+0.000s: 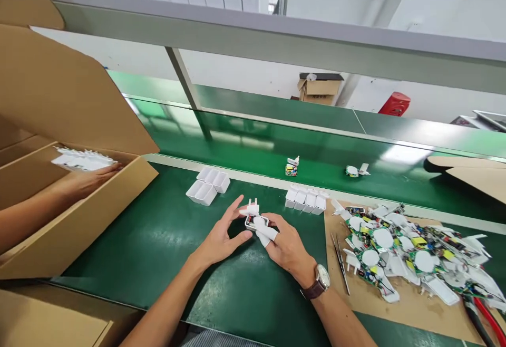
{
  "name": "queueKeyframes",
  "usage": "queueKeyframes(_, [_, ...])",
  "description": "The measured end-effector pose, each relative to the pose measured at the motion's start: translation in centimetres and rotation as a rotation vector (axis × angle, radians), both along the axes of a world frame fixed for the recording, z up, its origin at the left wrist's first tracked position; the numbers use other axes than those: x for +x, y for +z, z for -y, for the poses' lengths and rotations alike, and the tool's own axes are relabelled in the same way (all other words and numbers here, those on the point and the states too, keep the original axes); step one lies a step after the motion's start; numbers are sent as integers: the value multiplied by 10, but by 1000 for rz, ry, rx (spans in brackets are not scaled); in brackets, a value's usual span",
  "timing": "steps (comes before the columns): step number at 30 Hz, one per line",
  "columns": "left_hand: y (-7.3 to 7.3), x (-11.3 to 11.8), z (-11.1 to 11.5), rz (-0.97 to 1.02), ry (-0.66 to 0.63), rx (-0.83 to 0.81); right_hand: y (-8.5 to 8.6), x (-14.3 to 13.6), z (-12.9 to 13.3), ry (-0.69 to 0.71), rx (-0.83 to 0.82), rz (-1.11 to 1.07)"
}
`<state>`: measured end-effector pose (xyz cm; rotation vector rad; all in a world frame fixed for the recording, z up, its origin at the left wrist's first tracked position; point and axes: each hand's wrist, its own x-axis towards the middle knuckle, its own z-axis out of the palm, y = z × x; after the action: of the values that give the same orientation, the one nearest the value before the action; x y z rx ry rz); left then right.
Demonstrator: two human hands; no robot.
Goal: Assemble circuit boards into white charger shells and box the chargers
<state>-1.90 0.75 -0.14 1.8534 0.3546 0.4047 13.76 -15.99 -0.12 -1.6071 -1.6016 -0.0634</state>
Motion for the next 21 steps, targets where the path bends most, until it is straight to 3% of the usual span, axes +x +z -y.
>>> queueKeyframes(9, [-1,3,1,-44,42,144,-18,-7,-3,-41,-73,-22])
queueKeyframes(21, [-5,3,-4,-68,73,67,-17,-9,-2,-84,-127,-21])
